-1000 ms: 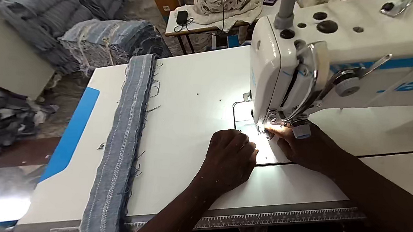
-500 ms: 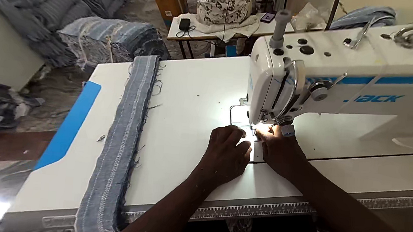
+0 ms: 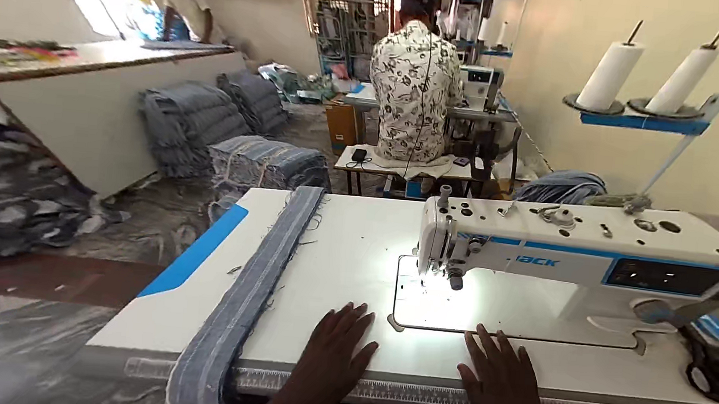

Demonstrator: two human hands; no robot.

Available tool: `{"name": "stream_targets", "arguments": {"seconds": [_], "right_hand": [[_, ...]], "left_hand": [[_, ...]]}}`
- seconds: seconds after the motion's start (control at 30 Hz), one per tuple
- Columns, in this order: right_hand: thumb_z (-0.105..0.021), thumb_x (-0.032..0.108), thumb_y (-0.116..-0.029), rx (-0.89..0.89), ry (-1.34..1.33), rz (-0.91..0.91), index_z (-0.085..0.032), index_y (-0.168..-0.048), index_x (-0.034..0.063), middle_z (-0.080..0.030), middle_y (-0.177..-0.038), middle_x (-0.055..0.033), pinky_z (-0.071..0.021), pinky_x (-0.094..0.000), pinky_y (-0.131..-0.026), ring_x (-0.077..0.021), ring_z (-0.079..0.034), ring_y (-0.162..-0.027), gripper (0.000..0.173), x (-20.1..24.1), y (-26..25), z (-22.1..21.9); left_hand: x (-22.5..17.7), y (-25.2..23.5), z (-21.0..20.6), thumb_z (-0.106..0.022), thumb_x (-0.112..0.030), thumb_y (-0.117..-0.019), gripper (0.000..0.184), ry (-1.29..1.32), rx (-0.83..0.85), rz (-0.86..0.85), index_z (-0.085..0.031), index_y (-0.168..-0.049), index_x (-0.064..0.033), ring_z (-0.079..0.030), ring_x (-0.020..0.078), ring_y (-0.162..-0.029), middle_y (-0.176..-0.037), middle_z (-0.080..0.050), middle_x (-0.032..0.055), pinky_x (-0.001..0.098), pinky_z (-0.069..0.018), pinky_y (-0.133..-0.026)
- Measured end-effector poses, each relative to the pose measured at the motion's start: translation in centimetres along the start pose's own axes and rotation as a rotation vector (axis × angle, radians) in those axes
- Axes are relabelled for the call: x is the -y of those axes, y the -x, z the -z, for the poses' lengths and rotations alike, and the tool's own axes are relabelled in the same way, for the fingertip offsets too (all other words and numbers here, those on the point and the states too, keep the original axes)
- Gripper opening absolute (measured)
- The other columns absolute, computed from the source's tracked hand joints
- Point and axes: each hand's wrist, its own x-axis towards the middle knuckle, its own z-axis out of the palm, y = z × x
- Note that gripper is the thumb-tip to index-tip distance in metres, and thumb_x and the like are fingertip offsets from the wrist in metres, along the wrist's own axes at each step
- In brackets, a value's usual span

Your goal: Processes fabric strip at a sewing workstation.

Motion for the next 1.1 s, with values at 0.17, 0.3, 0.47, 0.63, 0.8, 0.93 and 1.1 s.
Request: {"name": "stream_targets", "arguments": {"seconds": [0.17, 0.3, 0.47, 0.63, 0.8, 0.93, 1.1], "right_hand": [[-0.035, 0.058, -0.1039, -0.068, 0.002, -0.02, -0.061, -0.145, 0.0303, -0.054, -0.155, 0.0033, -0.0314, -0.0624, -0.119, -0.0277, -0.044, -0.147, 0.056, 0.2, 1.2, -0.4], [-0.034, 0.057, -0.1053, -0.041, 0.002, -0.012, -0.059, -0.148, 0.0275, -0.053, -0.155, -0.0002, -0.0297, -0.0639, -0.119, -0.031, -0.044, -0.147, 0.057, 0.5, 1.3, 0.1], [-0.03, 0.056, -0.1063, 0.018, 0.013, 0.009, -0.055, -0.151, 0.0247, -0.049, -0.158, -0.0029, -0.027, -0.0652, -0.118, -0.0343, -0.041, -0.149, 0.06, 0.3, 1.4, 0.2], [-0.03, 0.056, -0.1067, 0.044, 0.025, 0.01, -0.053, -0.153, 0.0252, -0.048, -0.159, -0.0036, -0.0264, -0.0663, -0.117, -0.0357, -0.04, -0.149, 0.06, 0.0, 1.3, 0.2], [-0.03, 0.055, -0.107, 0.034, 0.026, 0.016, -0.053, -0.152, 0.0243, -0.048, -0.159, -0.0051, -0.0261, -0.0663, -0.117, -0.0367, -0.04, -0.149, 0.059, 0.0, 1.4, 0.2], [-0.03, 0.055, -0.1068, -0.002, 0.042, 0.034, -0.054, -0.152, 0.0248, -0.05, -0.158, -0.0047, -0.0284, -0.0648, -0.116, -0.0353, -0.042, -0.148, 0.059, -0.3, 1.5, -0.1], [-0.028, 0.056, -0.1066, -0.023, 0.025, 0.035, -0.055, -0.151, 0.0252, -0.051, -0.157, -0.004, -0.0287, -0.0633, -0.117, -0.0336, -0.043, -0.147, 0.061, -0.3, 1.6, -0.3]], "left_hand": [[0.6, 2.8, -0.1, -0.029, -0.059, -0.1051, 0.061, -0.127, -0.033, -0.079, -0.048, -0.154, -0.0286, -0.033, 0.0187, -0.152, -0.161, -0.042, -0.0047, 0.0524, -0.0267, -0.123], [0.3, 2.8, 0.3, -0.027, -0.058, -0.1061, 0.061, -0.107, 0.012, -0.054, -0.046, -0.155, -0.0271, -0.029, 0.0207, -0.154, -0.164, -0.038, -0.0037, 0.0535, -0.0227, -0.124], [0.1, 3.0, 0.9, -0.025, -0.058, -0.1066, 0.062, -0.059, 0.05, -0.034, -0.044, -0.156, -0.0263, -0.026, 0.0209, -0.155, -0.165, -0.036, -0.0031, 0.0533, -0.0204, -0.125], [0.2, 3.1, 0.2, -0.027, -0.058, -0.1066, 0.061, -0.044, 0.001, -0.048, -0.046, -0.155, -0.0266, -0.028, 0.02, -0.154, -0.164, -0.039, -0.0024, 0.0528, -0.0219, -0.124], [0.3, 3.1, 0.0, -0.027, -0.058, -0.1066, 0.061, -0.028, -0.01, -0.062, -0.046, -0.155, -0.0267, -0.027, 0.0195, -0.155, -0.164, -0.038, -0.0024, 0.0521, -0.0211, -0.125], [0.3, 3.0, 0.0, -0.025, -0.058, -0.1064, 0.062, -0.05, 0.006, -0.071, -0.046, -0.155, -0.0261, -0.028, 0.0216, -0.154, -0.164, -0.039, -0.0014, 0.0532, -0.0224, -0.124], [0.2, 3.0, 0.5, -0.026, -0.057, -0.1064, 0.062, -0.06, 0.037, -0.082, -0.047, -0.154, -0.0246, -0.029, 0.0232, -0.153, -0.163, -0.04, 0.0001, 0.0544, -0.0226, -0.123]]}}
